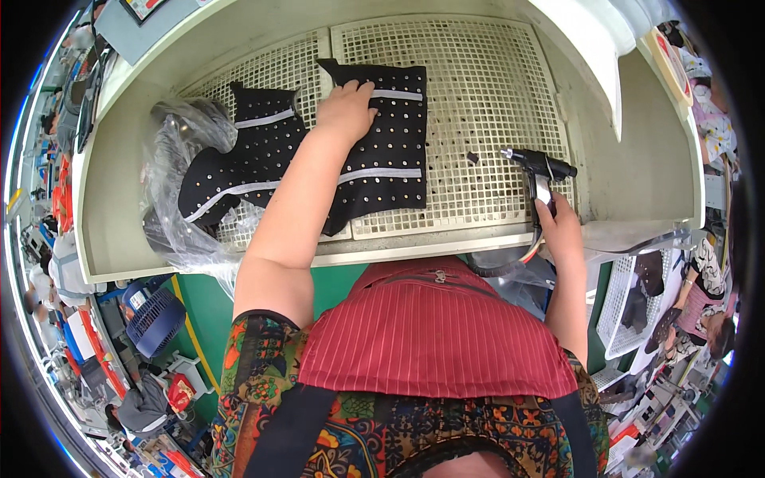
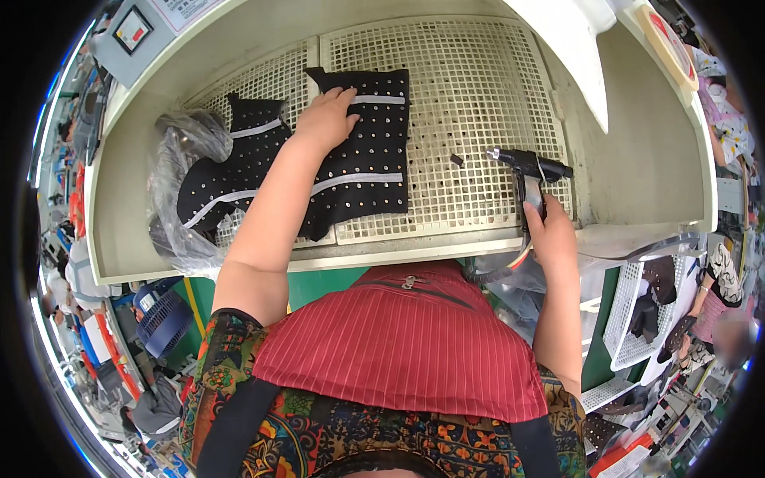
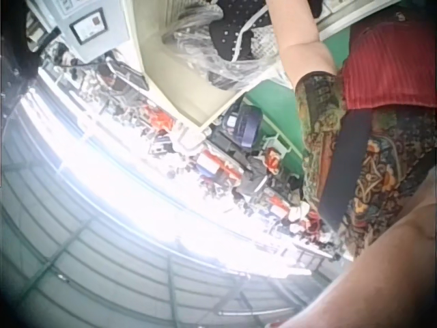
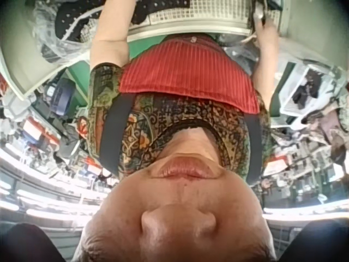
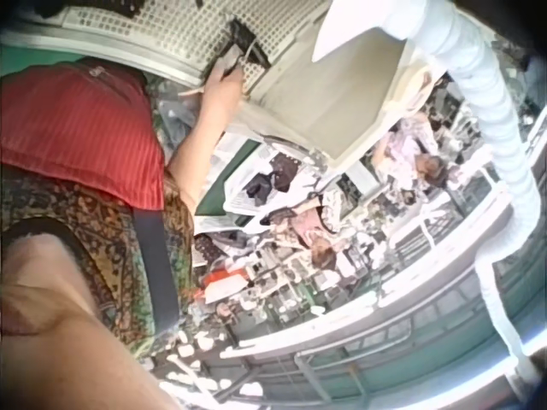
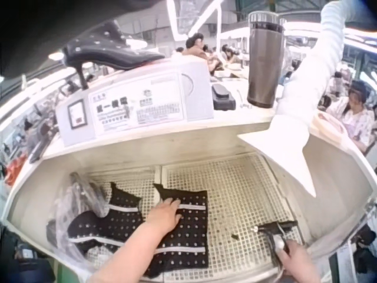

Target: The person uses a handheld tool to apply fasteners to black fabric pieces with gold studs. They repeatedly pick up the fabric pieces from a white basket, work on them at a perforated workstation, and place the finished pieces into a plastic bag on a nearby stool.

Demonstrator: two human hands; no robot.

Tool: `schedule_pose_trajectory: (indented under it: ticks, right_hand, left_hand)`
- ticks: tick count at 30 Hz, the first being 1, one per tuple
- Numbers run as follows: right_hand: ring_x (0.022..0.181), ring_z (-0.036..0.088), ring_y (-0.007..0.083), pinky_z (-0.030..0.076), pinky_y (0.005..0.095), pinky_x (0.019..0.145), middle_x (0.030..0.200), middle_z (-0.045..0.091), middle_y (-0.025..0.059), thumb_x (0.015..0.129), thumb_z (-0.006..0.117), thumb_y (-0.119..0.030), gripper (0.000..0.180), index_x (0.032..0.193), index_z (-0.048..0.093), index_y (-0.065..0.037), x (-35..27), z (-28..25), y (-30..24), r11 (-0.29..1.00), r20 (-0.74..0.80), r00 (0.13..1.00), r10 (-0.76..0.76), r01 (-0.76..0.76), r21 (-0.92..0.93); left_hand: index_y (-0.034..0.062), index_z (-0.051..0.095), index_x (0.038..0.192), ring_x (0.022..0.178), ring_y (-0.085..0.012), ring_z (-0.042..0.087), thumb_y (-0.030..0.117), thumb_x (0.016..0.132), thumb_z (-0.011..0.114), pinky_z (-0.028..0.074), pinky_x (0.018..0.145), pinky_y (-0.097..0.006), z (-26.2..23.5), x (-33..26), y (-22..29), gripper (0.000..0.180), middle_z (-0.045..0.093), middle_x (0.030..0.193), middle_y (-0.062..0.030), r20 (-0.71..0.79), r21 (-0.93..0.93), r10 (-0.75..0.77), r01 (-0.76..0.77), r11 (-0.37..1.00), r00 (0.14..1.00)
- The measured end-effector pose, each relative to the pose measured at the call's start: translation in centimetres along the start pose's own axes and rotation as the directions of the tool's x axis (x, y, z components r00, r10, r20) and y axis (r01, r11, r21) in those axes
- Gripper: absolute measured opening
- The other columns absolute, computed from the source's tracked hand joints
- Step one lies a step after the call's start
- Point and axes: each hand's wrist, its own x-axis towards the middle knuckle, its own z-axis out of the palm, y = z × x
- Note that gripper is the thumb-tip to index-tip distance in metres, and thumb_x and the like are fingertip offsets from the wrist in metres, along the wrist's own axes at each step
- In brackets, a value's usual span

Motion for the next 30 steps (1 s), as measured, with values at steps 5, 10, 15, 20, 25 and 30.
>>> schedule_pose_trajectory:
  ticks: [5, 10, 15, 20, 25, 30]
  right_hand:
    - [0.082, 0.061, 0.0152, 0.048, 0.0277, 0.071, 0.096, 0.065, 0.0104, 0.084, 0.065, -0.023, 0.041, 0.114, 0.057, 0.004, 2.9, 0.1, -1.1, 0.659, 0.398, 0.892, 0.213, -0.432, 0.616]
    - [0.084, 0.062, 0.0172, 0.051, 0.0286, 0.067, 0.099, 0.063, 0.0099, 0.084, 0.061, -0.014, 0.04, 0.119, 0.05, 0.002, 3.4, 0.1, -4.5, 0.456, 0.399, 0.904, 0.153, -0.423, 0.783]
    - [0.088, 0.063, 0.0179, 0.05, 0.0284, 0.066, 0.1, 0.064, 0.0121, 0.081, 0.055, -0.007, 0.042, 0.121, 0.046, 0.002, 4.4, -1.7, -13.7, 0.635, 0.384, 0.919, -0.086, -0.247, 0.732]
    - [0.074, 0.055, 0.0095, 0.045, 0.0247, 0.065, 0.085, 0.062, 0.006, 0.084, 0.062, -0.02, 0.033, 0.108, 0.054, 0.002, 7.0, 0.7, -23.2, 0.858, 0.216, 0.944, -0.249, 0.112, 0.501]
    - [0.084, 0.062, 0.0232, 0.047, 0.0325, 0.079, 0.091, 0.065, 0.0146, 0.084, 0.061, -0.017, 0.035, 0.112, 0.053, 0.002, 8.7, 4.1, -27.7, 0.826, 0.057, 0.891, -0.45, 0.392, 0.405]
    - [0.084, 0.062, 0.0238, 0.047, 0.0317, 0.079, 0.091, 0.065, 0.0153, 0.084, 0.06, -0.015, 0.037, 0.117, 0.052, 0.0, 8.0, 3.9, -27.1, 0.798, 0.033, 0.842, -0.539, 0.498, 0.34]
  left_hand:
    - [0.0107, 0.046, 0.131, 0.12, -0.0303, 0.046, 0.029, 0.085, 0.061, 0.039, 0.101, -0.038, 2.0, 0.0, -1.8, 0.051, 0.049, 0.132, -0.0113, -0.19, 0.022, 0.109, -0.107, 0.994, 0.976]
    - [0.0079, 0.051, 0.125, 0.115, -0.029, 0.05, 0.022, 0.084, 0.063, 0.04, 0.099, -0.039, 3.3, -0.3, -3.7, 0.045, 0.054, 0.126, -0.0101, -0.384, -0.16, 0.153, -0.228, 0.96, 0.911]
    - [0.014, 0.058, 0.117, 0.11, -0.026, 0.054, 0.019, 0.083, 0.062, 0.041, 0.094, -0.039, 5.5, -1.1, -4.1, 0.034, 0.058, 0.121, -0.0068, -0.576, -0.237, 0.072, -0.25, 0.939, 0.814]
    - [0.0139, 0.06, 0.115, 0.109, -0.0245, 0.055, 0.016, 0.081, 0.063, 0.042, 0.092, -0.039, 5.8, -0.9, -4.4, 0.034, 0.059, 0.117, -0.0057, -0.585, -0.237, 0.072, -0.255, 0.938, 0.808]
    - [0.0124, 0.06, 0.113, 0.108, -0.0239, 0.055, 0.014, 0.08, 0.064, 0.042, 0.09, -0.039, 5.8, -0.7, -4.2, 0.034, 0.059, 0.115, -0.0058, -0.611, -0.25, 0.08, -0.288, 0.924, 0.788]
    - [0.0124, 0.06, 0.113, 0.108, -0.0234, 0.055, 0.015, 0.08, 0.064, 0.042, 0.091, -0.039, 5.9, -0.7, -4.3, 0.034, 0.059, 0.116, -0.0054, -0.61, -0.251, 0.077, -0.285, 0.925, 0.788]
